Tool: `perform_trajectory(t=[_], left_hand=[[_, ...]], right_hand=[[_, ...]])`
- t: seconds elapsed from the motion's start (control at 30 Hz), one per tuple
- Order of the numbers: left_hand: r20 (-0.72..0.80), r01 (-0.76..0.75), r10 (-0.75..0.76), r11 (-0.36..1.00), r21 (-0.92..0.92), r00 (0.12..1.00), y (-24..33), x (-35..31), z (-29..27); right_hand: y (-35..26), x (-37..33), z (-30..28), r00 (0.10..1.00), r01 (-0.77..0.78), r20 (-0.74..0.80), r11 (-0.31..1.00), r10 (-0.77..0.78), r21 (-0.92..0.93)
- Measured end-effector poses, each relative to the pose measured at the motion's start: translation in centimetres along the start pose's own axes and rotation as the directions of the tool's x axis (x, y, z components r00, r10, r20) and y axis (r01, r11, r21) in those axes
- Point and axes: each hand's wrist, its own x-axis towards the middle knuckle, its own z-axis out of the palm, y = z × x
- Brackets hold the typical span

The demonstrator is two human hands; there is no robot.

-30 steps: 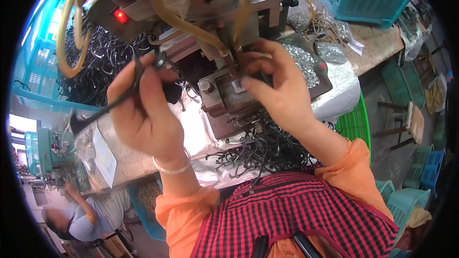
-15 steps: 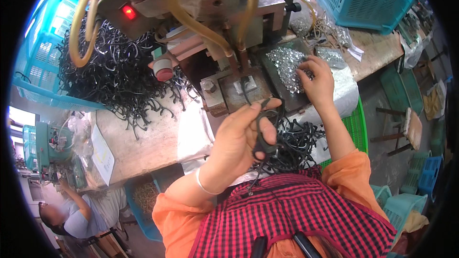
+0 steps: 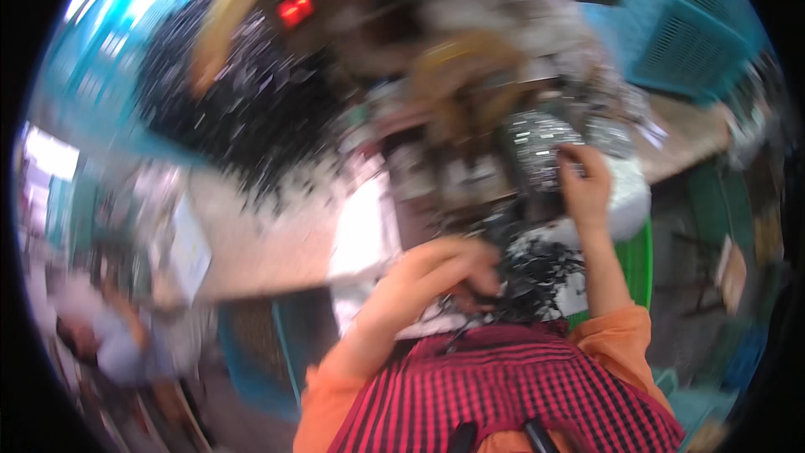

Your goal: The person repeatedly picks small black hooks and silver beads, inserts them into a press machine, and removes the assembled units. The finished items accumulate on the workbench and in a green basket nearby.

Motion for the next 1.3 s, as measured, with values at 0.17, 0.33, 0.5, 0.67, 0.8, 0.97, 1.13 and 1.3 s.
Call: perform_trajectory(t=[0.17,0.33,0.5,0.67,0.8,0.97,1.13,1.3], left_hand=[[-0.535,0.032,0.741,0.574,0.819,0.407,-0.8,-2.3,-13.2],[-0.601,0.778,0.659,0.037,0.627,0.452,-3.3,1.5,-25.7],[-0.725,0.741,0.564,0.270,0.615,0.396,-7.1,2.9,-31.1],[-0.782,0.344,-0.026,0.907,0.244,0.623,-5.4,0.9,-30.6],[-0.626,-0.181,0.160,0.983,0.031,0.763,-4.0,-0.3,-25.0],[-0.611,-0.626,0.607,0.747,0.221,0.508,-2.6,0.8,-16.1],[-0.199,-0.887,0.944,0.318,0.334,0.263,4.3,-0.1,-5.7],[-0.245,-0.731,0.954,0.290,0.617,0.172,7.1,3.5,-3.5]], right_hand=[[-3.5,1.1,0.2,1.000,0.007,0.016,0.995,-0.008,0.104],[-4.8,1.3,1.1,0.997,0.069,-0.043,0.982,-0.063,0.173],[-3.2,-0.3,-1.6,0.996,-0.010,-0.086,0.996,0.018,0.091],[-7.7,0.4,-3.2,0.992,0.014,0.117,0.950,-0.053,0.313],[-12.0,3.2,-0.6,0.967,-0.012,0.214,0.809,-0.141,0.587],[-13.6,2.9,1.3,0.943,-0.235,0.327,0.822,0.063,0.519],[-14.4,2.1,2.4,0.917,-0.315,0.397,0.665,0.030,0.678],[-16.4,1.2,2.8,0.908,-0.419,0.377,0.445,0.184,0.792]])
